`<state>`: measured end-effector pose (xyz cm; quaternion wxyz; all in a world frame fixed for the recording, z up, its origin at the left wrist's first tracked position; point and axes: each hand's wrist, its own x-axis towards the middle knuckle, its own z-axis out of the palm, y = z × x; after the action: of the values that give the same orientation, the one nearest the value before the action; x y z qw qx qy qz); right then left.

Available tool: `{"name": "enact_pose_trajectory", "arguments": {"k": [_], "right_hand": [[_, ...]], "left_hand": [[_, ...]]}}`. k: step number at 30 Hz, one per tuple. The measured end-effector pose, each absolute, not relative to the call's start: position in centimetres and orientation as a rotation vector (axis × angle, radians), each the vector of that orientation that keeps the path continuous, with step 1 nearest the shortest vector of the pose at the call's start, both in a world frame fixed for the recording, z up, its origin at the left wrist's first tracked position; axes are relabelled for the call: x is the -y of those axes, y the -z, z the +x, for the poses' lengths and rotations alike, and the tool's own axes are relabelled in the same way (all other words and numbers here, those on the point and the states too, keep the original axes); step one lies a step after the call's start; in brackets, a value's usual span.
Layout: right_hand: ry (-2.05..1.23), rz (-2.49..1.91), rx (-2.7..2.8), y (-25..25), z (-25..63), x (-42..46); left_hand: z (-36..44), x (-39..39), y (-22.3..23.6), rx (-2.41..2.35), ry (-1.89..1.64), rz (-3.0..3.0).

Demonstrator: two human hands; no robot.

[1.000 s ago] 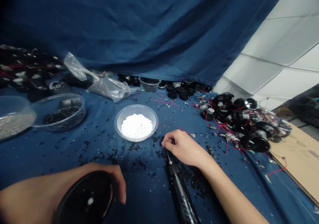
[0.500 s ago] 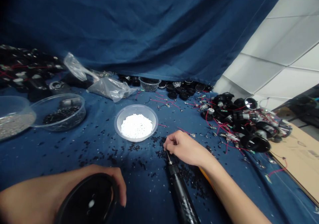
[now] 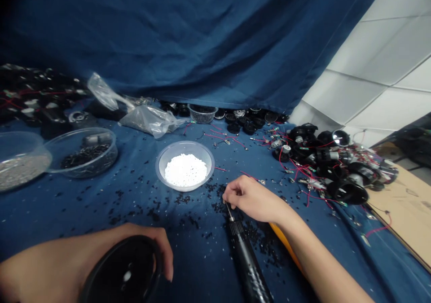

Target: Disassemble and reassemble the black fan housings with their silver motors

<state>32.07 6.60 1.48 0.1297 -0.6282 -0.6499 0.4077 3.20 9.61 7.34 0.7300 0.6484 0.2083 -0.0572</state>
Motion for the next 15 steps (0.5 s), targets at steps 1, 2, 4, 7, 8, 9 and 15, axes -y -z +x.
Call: {"name": "enact_pose_trajectory", "arguments": {"k": [1,2,4,7,8,9,15], "right_hand": [[-1.183,-1.828,1.901,-1.5,32.1,-6.6],[-1.178,-1.832,1.917,-1.6,32.0,-6.7],[-1.145,-1.856,1.956,-1.9,32.1,-6.9],[-0.965,-1.967,1.999,-2.8,32.7,-6.7],[-0.881,-2.019,1.997,-3.1,33.0,-6.1],[-0.806,-2.070,1.992,-3.4,33.3,-5.2],[-0.994,-2.399,2.037,-1.8,32.4,3.7]], "left_hand": [[3.3,-9.6,-7.3,-0.459,0.116,1.417],[3.3,-9.7,-7.3,-0.465,0.110,1.409],[3.4,-9.7,-7.3,-0.482,0.108,1.401],[3.4,-9.6,-7.2,-0.459,0.136,1.390],[3.4,-9.5,-7.1,-0.447,0.127,1.388],[3.4,-9.5,-7.0,-0.441,0.096,1.394],[3.2,-9.6,-6.2,-0.461,-0.046,1.663]]}}
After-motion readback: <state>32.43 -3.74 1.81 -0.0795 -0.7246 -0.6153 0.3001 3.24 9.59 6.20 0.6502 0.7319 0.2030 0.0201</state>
